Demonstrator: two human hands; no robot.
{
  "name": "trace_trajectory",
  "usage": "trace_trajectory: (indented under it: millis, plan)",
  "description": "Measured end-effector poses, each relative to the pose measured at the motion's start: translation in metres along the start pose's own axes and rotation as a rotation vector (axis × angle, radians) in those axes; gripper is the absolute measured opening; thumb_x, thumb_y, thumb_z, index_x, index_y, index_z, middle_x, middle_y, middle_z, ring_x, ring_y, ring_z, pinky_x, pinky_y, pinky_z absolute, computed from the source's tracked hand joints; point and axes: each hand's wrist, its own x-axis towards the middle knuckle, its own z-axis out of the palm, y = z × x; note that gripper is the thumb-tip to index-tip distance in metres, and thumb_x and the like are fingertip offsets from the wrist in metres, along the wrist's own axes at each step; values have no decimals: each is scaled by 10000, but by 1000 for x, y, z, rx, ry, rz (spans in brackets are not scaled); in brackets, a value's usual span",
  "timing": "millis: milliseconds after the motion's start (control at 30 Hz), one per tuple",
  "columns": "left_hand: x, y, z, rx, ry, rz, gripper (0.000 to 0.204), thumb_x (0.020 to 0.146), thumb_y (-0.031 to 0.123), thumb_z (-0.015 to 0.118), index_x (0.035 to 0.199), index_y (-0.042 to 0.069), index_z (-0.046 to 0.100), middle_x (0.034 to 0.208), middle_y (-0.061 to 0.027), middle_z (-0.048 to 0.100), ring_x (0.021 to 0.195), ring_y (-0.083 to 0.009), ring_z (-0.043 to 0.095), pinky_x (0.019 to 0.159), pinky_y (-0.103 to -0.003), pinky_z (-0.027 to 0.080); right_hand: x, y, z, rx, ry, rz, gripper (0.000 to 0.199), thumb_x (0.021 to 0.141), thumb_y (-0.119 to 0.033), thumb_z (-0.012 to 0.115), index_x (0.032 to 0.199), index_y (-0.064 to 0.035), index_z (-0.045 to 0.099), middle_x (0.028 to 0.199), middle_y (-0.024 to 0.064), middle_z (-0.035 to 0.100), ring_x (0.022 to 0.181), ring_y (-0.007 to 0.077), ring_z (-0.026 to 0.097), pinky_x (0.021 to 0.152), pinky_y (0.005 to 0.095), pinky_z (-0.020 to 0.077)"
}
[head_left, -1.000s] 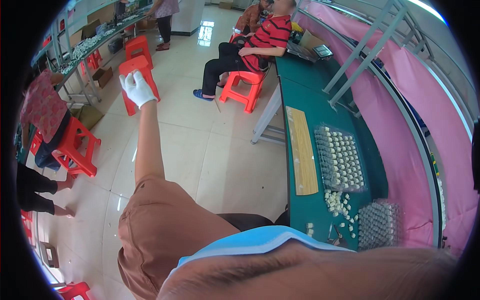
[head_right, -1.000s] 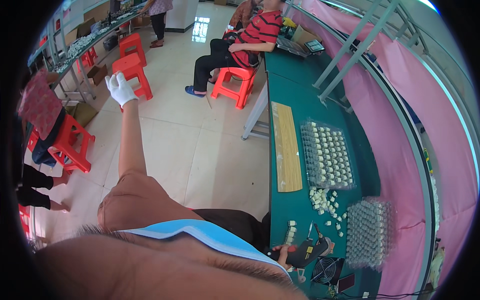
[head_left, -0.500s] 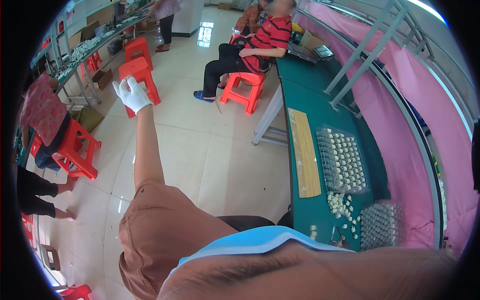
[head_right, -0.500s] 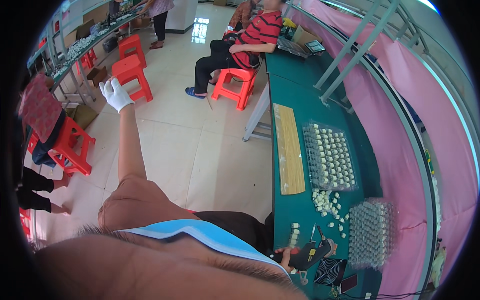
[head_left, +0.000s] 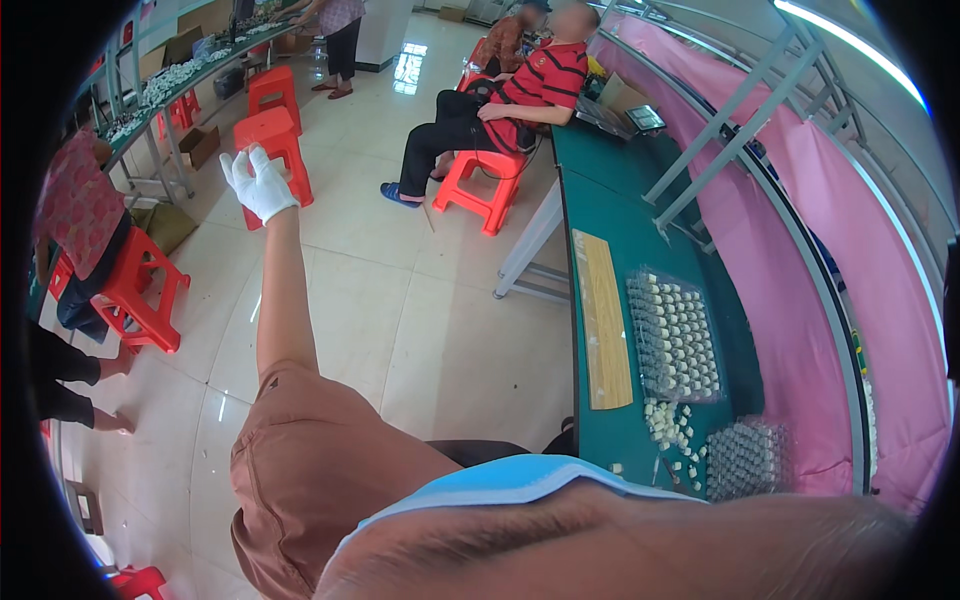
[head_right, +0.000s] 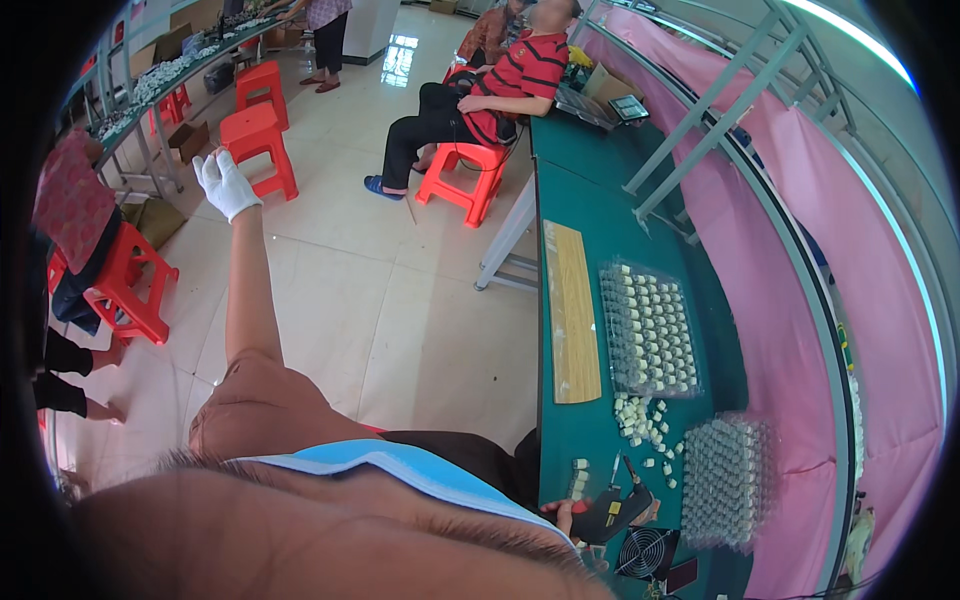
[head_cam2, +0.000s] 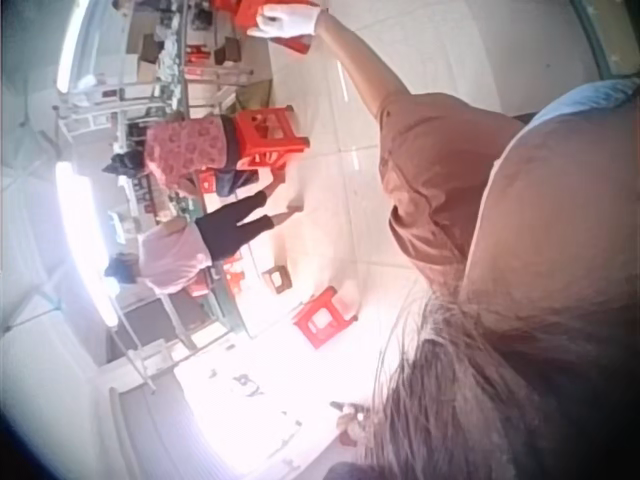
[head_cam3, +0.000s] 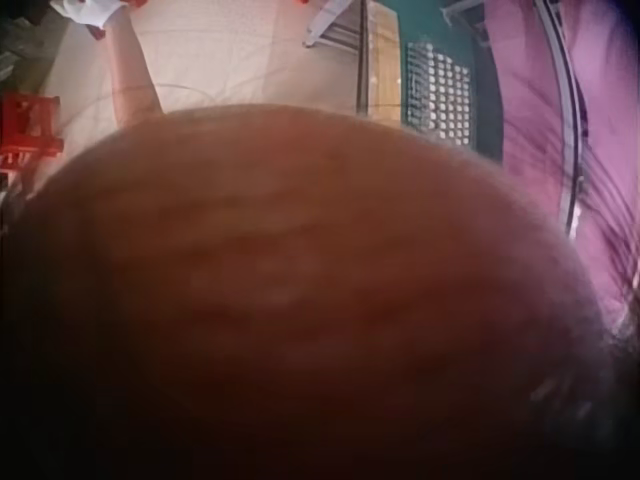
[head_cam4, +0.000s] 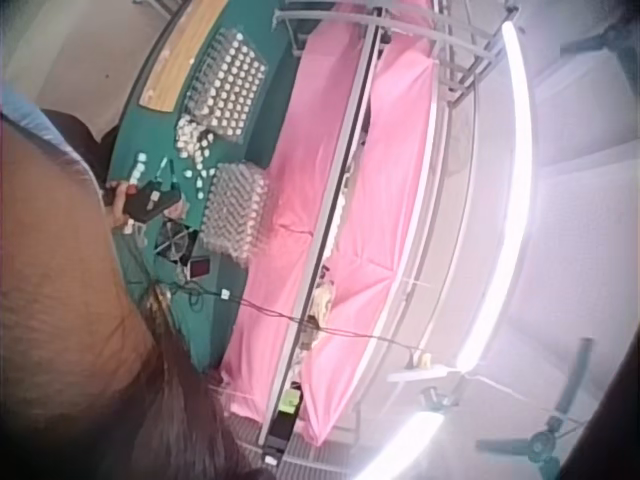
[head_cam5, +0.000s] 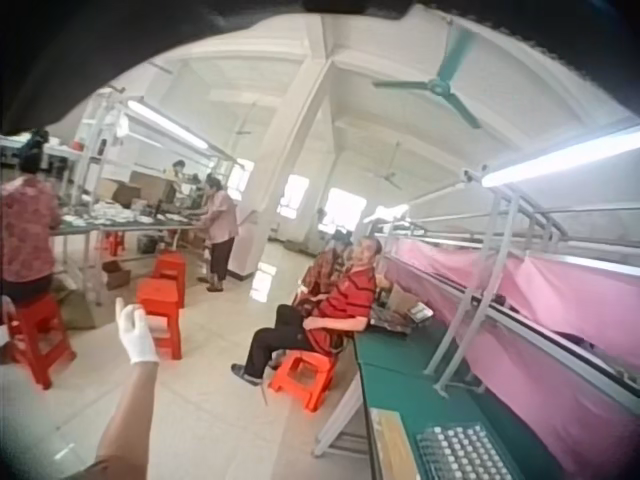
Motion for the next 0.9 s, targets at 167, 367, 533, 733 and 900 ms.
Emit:
trace_trajectory:
  millis: [167, 367, 533, 733, 900]
  plan:
    - [-21, 4, 7, -150, -33, -146, 307, 991, 211, 614, 1177, -30, 655, 1450, -169, 501, 1277, -220, 519, 1037, -312, 413, -1, -1, 0, 1, -9, 6, 540, 923, -101, 676, 1365, 33, 395, 990, 130, 650, 762, 203, 625, 711, 349, 553]
    - [-57, -18, 15, -223, -229, -160, 301, 996, 188, 615, 1182, -47, 645, 1061, -58, 678, 987, -141, 610, 915, -277, 471, -3, -2, 4, 1, -19, 23, 527, 924, -94, 671, 1358, 35, 402, 993, 130, 649, 761, 202, 625, 709, 347, 552]
    - [-104, -9, 14, -157, -371, -183, 275, 994, 166, 619, 1157, -54, 639, 1060, -63, 682, 980, -136, 622, 917, -276, 476, -1, 1, -1, -6, -22, 37, 516, 925, -88, 666, 1353, 37, 407, 996, 131, 649, 761, 202, 624, 708, 346, 551]
    - [-150, 3, 16, -208, -514, -222, 206, 979, 153, 645, 1060, -37, 654, 996, -47, 682, 921, -122, 623, 872, -261, 482, 6, 2, -4, -25, -26, 43, 503, 925, -81, 661, 1346, 39, 414, 999, 131, 648, 760, 202, 624, 706, 345, 550]
    - [-189, -3, 13, -183, -645, -240, 167, 970, 141, 655, 1021, -18, 652, 924, -16, 656, 866, -78, 571, 807, -240, 466, 12, 8, -7, -32, -46, 71, 492, 926, -75, 657, 1340, 40, 419, 1002, 132, 648, 760, 202, 624, 705, 344, 549]
